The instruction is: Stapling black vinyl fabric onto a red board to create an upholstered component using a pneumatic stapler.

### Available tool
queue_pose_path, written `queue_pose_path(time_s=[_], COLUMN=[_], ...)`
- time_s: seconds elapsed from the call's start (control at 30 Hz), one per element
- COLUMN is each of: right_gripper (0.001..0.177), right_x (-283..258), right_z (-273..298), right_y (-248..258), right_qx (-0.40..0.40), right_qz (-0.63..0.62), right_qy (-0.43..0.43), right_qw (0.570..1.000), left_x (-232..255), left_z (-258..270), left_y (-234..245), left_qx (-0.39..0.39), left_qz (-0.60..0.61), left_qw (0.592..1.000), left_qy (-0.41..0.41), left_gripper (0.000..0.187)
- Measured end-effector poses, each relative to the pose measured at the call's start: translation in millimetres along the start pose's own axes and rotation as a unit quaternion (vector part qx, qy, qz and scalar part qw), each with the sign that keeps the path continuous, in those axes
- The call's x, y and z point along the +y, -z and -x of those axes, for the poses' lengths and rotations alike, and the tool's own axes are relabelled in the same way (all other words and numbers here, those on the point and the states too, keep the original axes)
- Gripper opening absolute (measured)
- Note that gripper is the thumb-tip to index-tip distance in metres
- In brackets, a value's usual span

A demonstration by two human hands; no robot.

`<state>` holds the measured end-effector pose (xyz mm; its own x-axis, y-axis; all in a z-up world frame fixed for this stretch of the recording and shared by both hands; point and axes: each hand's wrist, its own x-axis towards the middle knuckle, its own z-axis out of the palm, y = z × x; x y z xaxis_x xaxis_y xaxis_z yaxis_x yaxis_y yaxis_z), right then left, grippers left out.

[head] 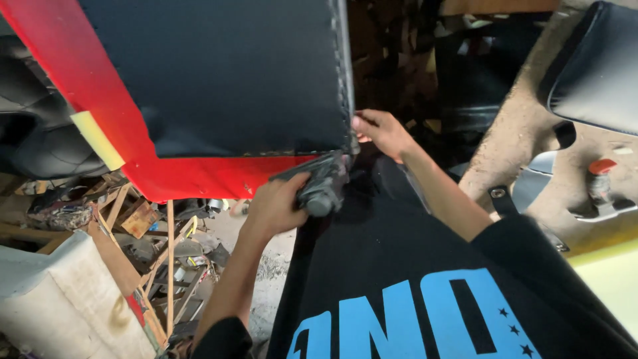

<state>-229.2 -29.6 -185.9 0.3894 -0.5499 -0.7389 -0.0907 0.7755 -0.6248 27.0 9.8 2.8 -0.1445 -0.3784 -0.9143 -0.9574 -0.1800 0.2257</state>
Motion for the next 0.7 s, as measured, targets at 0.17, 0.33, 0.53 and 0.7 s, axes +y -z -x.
queue_pose_path(time_s=[0.17, 0.33, 0.53, 0.7], right_gripper=[0.081, 0.066, 0.082, 0.067], right_x=[3, 69, 136, 105], right_z=[32, 21, 3, -11], right_y=[-47, -106, -146, -235], right_qx=[0.028, 0.253, 0.555, 0.500], right_qz=[0.059, -0.147, -0.019, -0.158], right_qy=[0.040, 0.100, 0.148, 0.087], right_qw=[0.997, 0.951, 0.818, 0.847], left_x=[-92, -283, -462, -453], left_z=[55, 20, -70, -68], left_y=[-56, -123, -115, -78], left_qx=[0.186, 0.512, 0.592, 0.708], left_qz=[0.190, 0.227, 0.189, 0.104], left_qw=[0.952, 0.768, 0.755, 0.695], left_qy=[0.155, 0.310, 0.210, 0.072], left_gripper=[0.064, 0.050, 0.076, 0.058])
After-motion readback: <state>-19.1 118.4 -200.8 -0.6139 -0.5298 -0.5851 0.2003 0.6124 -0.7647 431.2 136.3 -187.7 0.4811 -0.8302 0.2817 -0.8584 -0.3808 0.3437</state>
